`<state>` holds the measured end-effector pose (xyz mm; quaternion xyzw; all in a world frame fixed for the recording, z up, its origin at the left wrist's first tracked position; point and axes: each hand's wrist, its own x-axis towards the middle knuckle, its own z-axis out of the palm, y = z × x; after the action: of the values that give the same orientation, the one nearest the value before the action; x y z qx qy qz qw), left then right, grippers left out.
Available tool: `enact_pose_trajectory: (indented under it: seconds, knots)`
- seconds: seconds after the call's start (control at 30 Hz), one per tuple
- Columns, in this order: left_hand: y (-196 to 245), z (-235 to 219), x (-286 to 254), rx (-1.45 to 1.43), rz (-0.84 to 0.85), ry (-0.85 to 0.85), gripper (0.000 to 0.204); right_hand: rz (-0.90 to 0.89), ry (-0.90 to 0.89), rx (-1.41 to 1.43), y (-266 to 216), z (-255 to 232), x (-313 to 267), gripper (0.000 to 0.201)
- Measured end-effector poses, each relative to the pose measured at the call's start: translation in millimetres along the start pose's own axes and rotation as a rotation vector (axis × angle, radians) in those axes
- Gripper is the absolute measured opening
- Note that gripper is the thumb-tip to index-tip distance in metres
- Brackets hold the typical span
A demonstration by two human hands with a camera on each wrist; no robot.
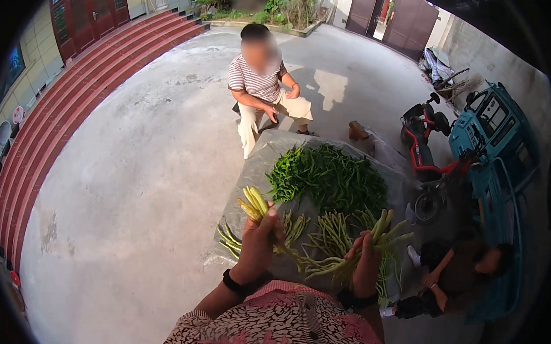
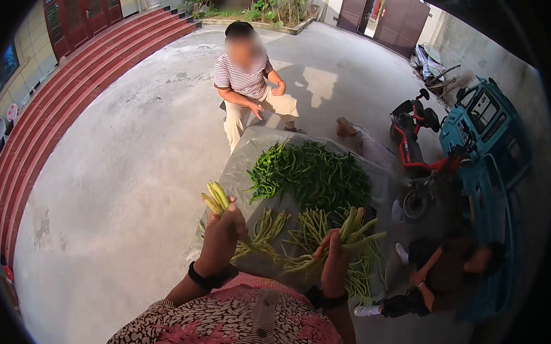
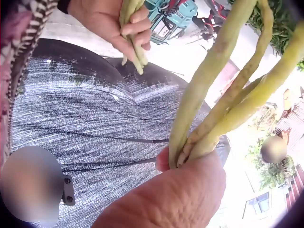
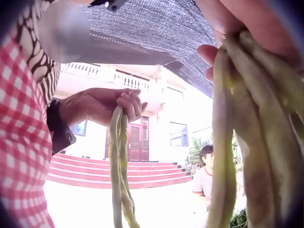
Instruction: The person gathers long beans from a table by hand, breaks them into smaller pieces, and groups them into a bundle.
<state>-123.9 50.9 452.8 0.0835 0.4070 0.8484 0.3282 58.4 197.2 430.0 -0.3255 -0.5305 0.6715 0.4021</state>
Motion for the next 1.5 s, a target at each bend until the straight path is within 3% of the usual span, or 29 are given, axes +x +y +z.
enact_pose_trajectory:
  seconds: [0.1,0.23,0.33,0.43,0.53,0.63,0.73,0.83,0.93,1.03,1.13,1.43,1.5]
  knots:
    - [-10,1,-3,0.138,-0.145,-0.153,0.024,0.038,-0.218,-0.039,-15,18,-7,0.017]
    - [-7,15,-14,0.247,-0.282,-0.291,0.023,0.274,-0.425,-0.275,-16,41,-18,0.021]
    - [-3,14,-12,0.293,-0.315,-0.324,0.015,0.169,-0.531,-0.48,3,45,-19,0.022]
    - [-6,9,-12,0.3,-0.329,-0.336,0.014,0.221,-0.499,-0.447,-9,50,-24,0.024]
    - [-14,5,-7,0.263,-0.331,-0.356,0.013,0.149,-0.458,-0.389,-7,57,-21,0.026]
    - [-24,-6,5,0.259,-0.307,-0.372,0.013,0.291,-0.474,-0.391,-21,67,-16,0.025]
    - [-27,-9,10,0.236,-0.312,-0.356,0.015,0.264,-0.411,-0.334,-13,69,-19,0.025]
    - [-36,-9,14,0.236,-0.346,-0.345,0.016,0.235,-0.209,-0.274,13,63,-24,0.026]
    - [-46,-12,18,0.293,-0.375,-0.34,0.019,0.337,-0.082,-0.237,20,54,-20,0.023]
    - [-52,-11,21,0.281,-0.393,-0.421,0.021,0.299,-0.102,-0.015,25,55,-18,0.019]
    - [-47,-8,19,0.223,-0.464,-0.475,0.023,0.227,-0.048,-0.124,24,66,-17,0.018]
    - [-48,-24,22,0.151,-0.348,-0.32,0.029,0.171,-0.17,-0.276,37,79,2,0.018]
    - [-41,-19,21,-0.046,-0.373,-0.223,0.031,0.171,-0.18,-0.213,35,82,5,0.017]
